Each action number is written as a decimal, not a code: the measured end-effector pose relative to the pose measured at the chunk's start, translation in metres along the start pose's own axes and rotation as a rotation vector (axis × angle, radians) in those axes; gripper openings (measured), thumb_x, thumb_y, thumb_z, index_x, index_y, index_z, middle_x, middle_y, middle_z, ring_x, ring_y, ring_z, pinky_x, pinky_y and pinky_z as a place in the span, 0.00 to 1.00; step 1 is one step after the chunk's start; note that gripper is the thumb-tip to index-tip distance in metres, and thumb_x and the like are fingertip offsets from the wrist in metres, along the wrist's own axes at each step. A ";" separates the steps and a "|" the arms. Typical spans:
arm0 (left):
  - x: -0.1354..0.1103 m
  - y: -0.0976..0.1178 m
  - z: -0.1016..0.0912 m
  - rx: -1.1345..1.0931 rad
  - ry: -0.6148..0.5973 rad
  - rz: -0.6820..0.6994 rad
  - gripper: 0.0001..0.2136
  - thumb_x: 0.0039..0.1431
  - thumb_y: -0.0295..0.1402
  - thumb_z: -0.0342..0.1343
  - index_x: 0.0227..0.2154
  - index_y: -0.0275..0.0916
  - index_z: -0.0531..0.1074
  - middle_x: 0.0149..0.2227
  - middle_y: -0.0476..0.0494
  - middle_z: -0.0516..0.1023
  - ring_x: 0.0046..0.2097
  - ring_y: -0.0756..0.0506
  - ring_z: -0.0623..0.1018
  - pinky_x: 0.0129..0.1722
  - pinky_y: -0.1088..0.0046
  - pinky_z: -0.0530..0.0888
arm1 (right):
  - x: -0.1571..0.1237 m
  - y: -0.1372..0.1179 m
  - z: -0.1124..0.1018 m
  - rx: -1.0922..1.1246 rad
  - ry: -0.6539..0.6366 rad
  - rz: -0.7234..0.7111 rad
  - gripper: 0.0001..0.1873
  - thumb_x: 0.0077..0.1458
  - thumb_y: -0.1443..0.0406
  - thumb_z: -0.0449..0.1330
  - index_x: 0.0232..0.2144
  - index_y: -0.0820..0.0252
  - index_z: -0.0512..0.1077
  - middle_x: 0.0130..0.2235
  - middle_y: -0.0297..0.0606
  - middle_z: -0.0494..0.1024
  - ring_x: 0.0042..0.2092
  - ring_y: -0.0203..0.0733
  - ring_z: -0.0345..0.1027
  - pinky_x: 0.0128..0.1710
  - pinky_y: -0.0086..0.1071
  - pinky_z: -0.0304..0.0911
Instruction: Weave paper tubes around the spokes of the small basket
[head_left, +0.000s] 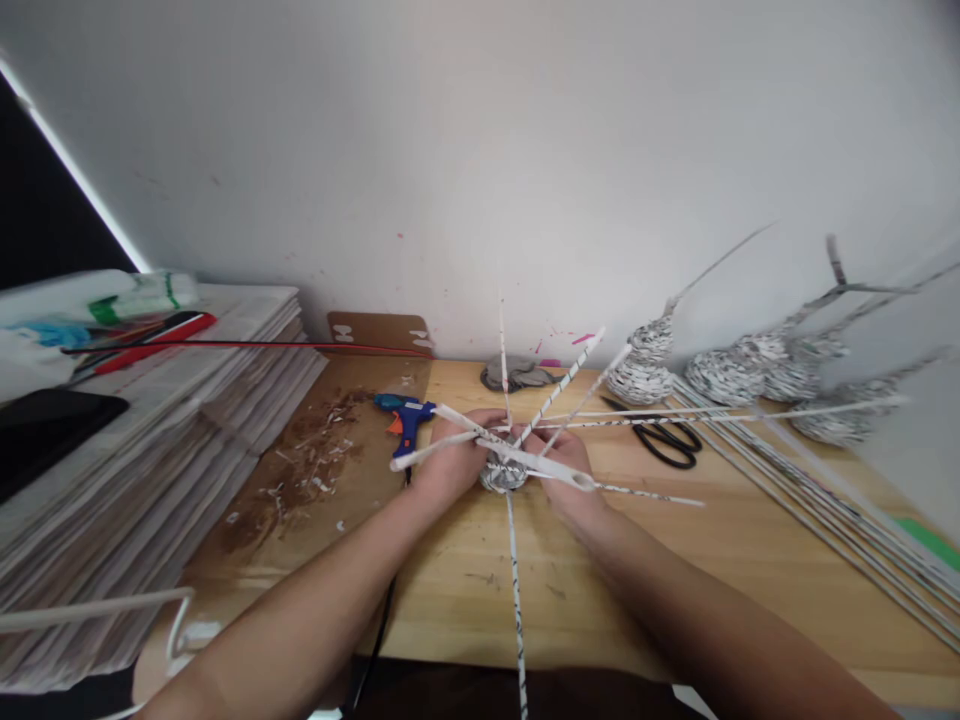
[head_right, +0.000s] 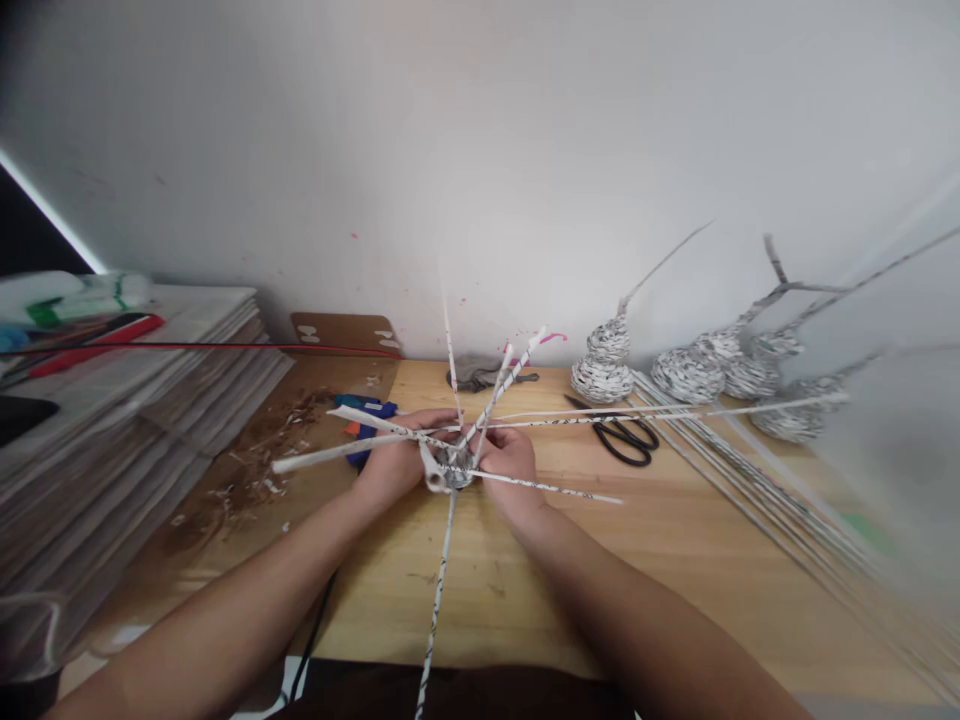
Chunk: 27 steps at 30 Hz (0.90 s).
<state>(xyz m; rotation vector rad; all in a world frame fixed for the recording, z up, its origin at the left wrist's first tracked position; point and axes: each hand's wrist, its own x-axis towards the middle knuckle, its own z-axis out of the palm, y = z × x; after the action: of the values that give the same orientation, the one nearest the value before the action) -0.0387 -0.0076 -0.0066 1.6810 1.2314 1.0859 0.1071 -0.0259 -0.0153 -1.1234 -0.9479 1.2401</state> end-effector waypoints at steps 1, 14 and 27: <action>0.001 -0.001 0.000 0.003 0.005 0.006 0.12 0.54 0.28 0.57 0.39 0.39 0.82 0.45 0.40 0.84 0.47 0.41 0.82 0.50 0.67 0.76 | 0.000 0.000 0.001 0.021 0.011 0.014 0.14 0.39 0.56 0.71 0.20 0.60 0.76 0.21 0.35 0.78 0.22 0.37 0.68 0.23 0.30 0.62; 0.002 0.004 0.002 -0.348 0.057 -0.161 0.20 0.45 0.36 0.68 0.42 0.33 0.80 0.37 0.38 0.85 0.37 0.41 0.83 0.38 0.67 0.79 | -0.003 0.001 0.000 0.029 0.041 -0.011 0.09 0.39 0.63 0.70 0.21 0.59 0.73 0.22 0.30 0.75 0.24 0.34 0.64 0.25 0.29 0.60; 0.003 0.000 -0.002 -0.220 0.080 -0.133 0.17 0.48 0.30 0.65 0.44 0.36 0.78 0.33 0.43 0.84 0.34 0.44 0.83 0.34 0.70 0.78 | -0.005 0.001 0.006 0.213 0.010 0.182 0.14 0.35 0.61 0.73 0.27 0.61 0.78 0.27 0.37 0.82 0.28 0.43 0.74 0.29 0.34 0.67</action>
<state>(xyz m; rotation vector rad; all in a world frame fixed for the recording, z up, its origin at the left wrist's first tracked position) -0.0404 -0.0044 -0.0055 1.3831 1.2079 1.1702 0.1004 -0.0304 -0.0146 -1.0624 -0.6979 1.4451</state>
